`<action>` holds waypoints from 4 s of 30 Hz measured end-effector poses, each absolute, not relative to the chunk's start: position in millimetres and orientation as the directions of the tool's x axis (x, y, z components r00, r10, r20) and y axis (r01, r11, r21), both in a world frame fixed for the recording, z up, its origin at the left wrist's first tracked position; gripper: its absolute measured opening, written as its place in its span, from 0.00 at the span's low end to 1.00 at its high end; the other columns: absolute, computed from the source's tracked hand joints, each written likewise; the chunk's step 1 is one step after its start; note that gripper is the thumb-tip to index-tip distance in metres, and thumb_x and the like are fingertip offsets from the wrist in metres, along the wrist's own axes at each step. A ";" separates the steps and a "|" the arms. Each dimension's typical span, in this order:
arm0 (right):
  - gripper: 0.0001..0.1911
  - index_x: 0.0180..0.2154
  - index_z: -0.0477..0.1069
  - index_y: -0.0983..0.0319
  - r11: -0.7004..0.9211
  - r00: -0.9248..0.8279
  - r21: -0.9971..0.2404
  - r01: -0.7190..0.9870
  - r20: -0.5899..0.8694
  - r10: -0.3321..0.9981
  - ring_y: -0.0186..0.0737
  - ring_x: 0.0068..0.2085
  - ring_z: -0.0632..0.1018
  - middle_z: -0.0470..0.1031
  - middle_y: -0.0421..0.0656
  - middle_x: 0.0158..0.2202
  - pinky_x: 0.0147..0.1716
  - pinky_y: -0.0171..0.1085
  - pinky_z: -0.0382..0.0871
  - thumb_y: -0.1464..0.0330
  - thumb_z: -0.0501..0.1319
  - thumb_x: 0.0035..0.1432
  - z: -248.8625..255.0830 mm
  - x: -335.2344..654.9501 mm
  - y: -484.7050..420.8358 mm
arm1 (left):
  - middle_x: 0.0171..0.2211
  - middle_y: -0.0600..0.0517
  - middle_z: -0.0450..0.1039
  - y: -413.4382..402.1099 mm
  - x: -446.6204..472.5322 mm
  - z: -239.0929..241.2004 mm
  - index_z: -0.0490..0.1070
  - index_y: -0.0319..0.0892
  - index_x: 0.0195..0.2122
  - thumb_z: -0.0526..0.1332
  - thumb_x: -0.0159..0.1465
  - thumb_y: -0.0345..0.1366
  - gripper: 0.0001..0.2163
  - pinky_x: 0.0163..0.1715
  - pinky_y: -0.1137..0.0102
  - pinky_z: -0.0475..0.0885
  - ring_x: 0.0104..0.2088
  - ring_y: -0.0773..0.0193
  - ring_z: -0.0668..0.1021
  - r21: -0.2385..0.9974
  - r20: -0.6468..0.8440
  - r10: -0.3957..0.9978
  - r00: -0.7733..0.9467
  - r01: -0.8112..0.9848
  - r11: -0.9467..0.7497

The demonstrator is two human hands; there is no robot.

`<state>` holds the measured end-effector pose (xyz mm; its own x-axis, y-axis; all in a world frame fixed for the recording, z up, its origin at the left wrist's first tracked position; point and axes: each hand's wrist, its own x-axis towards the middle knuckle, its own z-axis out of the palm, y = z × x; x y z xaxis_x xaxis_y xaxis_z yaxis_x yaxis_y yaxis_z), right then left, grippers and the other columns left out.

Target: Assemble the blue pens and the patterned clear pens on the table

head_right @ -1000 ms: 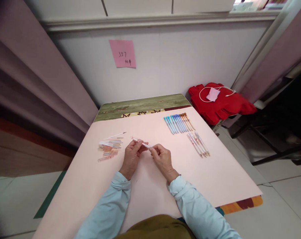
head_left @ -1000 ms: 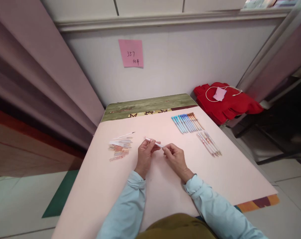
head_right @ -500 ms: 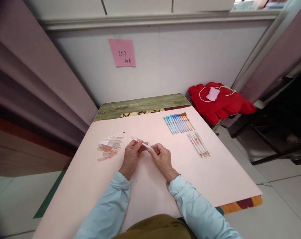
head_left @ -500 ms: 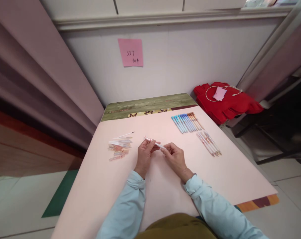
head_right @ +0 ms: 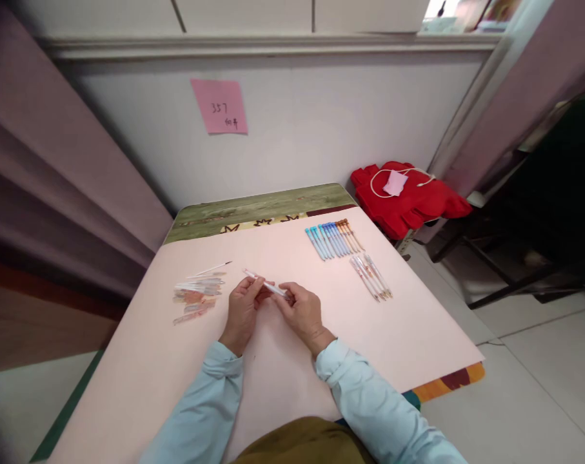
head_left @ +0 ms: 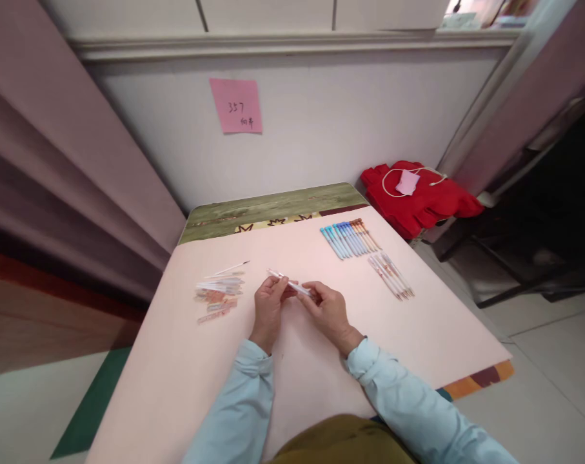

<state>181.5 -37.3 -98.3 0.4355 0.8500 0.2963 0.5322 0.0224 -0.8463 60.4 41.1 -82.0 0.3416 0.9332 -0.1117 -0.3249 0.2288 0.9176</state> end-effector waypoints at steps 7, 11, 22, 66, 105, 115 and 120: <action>0.08 0.38 0.76 0.57 0.022 0.350 -0.651 0.759 0.436 0.829 0.40 0.36 0.76 0.78 0.43 0.34 0.36 0.35 0.66 0.62 0.61 0.62 -85.1 180.8 -40.3 | 0.29 0.51 0.78 45.5 61.2 -84.7 0.71 0.39 0.31 0.68 0.56 0.41 0.11 0.35 0.70 0.74 0.29 0.65 0.79 0.945 -0.089 0.938 0.334 -0.269 0.185; 0.06 0.37 0.76 0.58 -0.001 0.323 -0.585 0.811 0.446 0.835 0.41 0.35 0.76 0.77 0.43 0.32 0.36 0.36 0.65 0.65 0.61 0.61 -80.2 178.2 -43.2 | 0.29 0.50 0.78 43.0 62.8 -81.1 0.72 0.39 0.30 0.68 0.56 0.41 0.11 0.34 0.70 0.74 0.29 0.64 0.79 0.961 -0.075 0.931 0.358 -0.222 0.163; 0.05 0.33 0.75 0.58 -0.454 0.626 -0.458 0.764 0.359 0.692 0.41 0.33 0.76 0.78 0.42 0.31 0.30 0.36 0.59 0.65 0.63 0.58 -74.1 271.0 -108.3 | 0.33 0.45 0.79 45.1 63.5 -81.9 0.73 0.38 0.36 0.68 0.55 0.44 0.16 0.37 0.66 0.76 0.31 0.62 0.80 0.964 -0.179 0.931 0.317 -0.134 0.231; 0.09 0.37 0.78 0.60 0.075 0.103 -0.673 0.736 0.221 0.970 0.38 0.36 0.76 0.79 0.43 0.35 0.39 0.34 0.66 0.68 0.59 0.60 -81.3 124.7 85.9 | 0.39 0.48 0.75 49.8 -123.4 -119.1 0.74 0.43 0.38 0.60 0.60 0.40 0.09 0.46 0.62 0.71 0.41 0.57 0.77 0.742 0.409 0.888 -0.212 0.643 -0.188; 0.11 0.34 0.73 0.61 0.040 0.243 -0.878 0.476 0.176 0.954 0.38 0.29 0.76 0.77 0.43 0.30 0.32 0.35 0.67 0.62 0.56 0.60 -95.2 119.6 91.1 | 0.39 0.48 0.76 55.7 -115.9 -90.3 0.73 0.45 0.38 0.60 0.62 0.38 0.06 0.49 0.58 0.66 0.44 0.53 0.74 0.626 0.550 0.823 -0.140 0.721 -0.295; 0.21 0.40 0.75 0.64 -0.095 0.427 -0.995 -0.009 -0.089 0.900 0.34 0.22 0.68 0.70 0.38 0.22 0.20 0.32 0.58 0.55 0.64 0.52 -106.2 163.3 23.6 | 0.32 0.46 0.75 190.3 -55.5 -64.3 0.74 0.44 0.27 0.61 0.54 0.27 0.05 0.43 0.61 0.62 0.40 0.52 0.73 0.292 0.214 0.862 0.459 0.812 -0.505; 0.20 0.39 0.75 0.64 -0.079 0.498 -0.989 -0.126 -0.132 0.857 0.33 0.21 0.66 0.68 0.36 0.21 0.20 0.32 0.58 0.55 0.66 0.50 -95.7 177.5 7.0 | 0.27 0.47 0.73 212.5 -46.4 -64.9 0.69 0.44 0.20 0.61 0.50 0.24 0.07 0.39 0.64 0.61 0.35 0.54 0.73 0.268 0.130 0.821 0.556 0.777 -0.569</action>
<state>177.5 7.0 -95.7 0.4982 0.8569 -0.1319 -0.1258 -0.0791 -0.9889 -46.4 212.5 -64.9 0.5561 0.8209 0.1300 0.7773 -0.5691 0.2683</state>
